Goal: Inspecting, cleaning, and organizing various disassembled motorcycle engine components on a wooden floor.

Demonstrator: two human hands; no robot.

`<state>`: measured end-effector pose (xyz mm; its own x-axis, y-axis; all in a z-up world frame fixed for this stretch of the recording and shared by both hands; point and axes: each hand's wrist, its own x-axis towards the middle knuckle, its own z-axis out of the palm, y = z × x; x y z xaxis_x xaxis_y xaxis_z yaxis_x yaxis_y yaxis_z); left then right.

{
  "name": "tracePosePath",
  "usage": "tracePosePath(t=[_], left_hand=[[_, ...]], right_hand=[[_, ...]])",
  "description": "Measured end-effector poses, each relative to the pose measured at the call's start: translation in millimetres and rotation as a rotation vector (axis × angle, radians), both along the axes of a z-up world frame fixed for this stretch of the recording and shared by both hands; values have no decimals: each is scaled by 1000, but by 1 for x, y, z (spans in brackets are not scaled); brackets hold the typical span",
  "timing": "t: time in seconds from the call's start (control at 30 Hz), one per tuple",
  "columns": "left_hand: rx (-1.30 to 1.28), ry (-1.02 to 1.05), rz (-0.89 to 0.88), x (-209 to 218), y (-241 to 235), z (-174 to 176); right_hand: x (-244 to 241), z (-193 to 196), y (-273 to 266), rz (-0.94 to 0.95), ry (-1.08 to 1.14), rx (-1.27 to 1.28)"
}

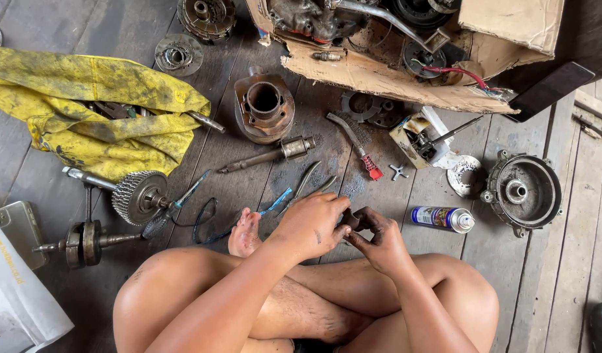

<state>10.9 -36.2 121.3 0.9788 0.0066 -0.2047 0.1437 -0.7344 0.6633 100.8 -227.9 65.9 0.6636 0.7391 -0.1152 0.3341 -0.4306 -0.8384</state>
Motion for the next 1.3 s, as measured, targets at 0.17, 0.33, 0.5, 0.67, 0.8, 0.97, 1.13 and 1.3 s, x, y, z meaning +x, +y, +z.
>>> tracePosePath(t=[0.17, 0.33, 0.5, 0.67, 0.8, 0.97, 1.13, 1.3], left_hand=[[29, -2, 7, 1, -2, -11], [29, 7, 4, 1, -3, -15], [14, 34, 0, 2, -2, -7], [9, 25, 6, 1, -3, -9], [19, 23, 4, 2, -3, -10], [32, 30, -9, 3, -3, -11], [45, 35, 1, 2, -4, -12], [56, 44, 2, 1, -4, -14]], right_hand=[[0, 2, 1, 15, -27, 21], [-1, 4, 2, 14, -16, 31], [-2, 4, 2, 16, -6, 48], [-3, 7, 4, 26, -7, 44], [-2, 7, 3, 28, -12, 41], [-2, 9, 5, 43, -7, 27], [-3, 11, 5, 47, -14, 13], [-4, 13, 6, 57, -20, 10]])
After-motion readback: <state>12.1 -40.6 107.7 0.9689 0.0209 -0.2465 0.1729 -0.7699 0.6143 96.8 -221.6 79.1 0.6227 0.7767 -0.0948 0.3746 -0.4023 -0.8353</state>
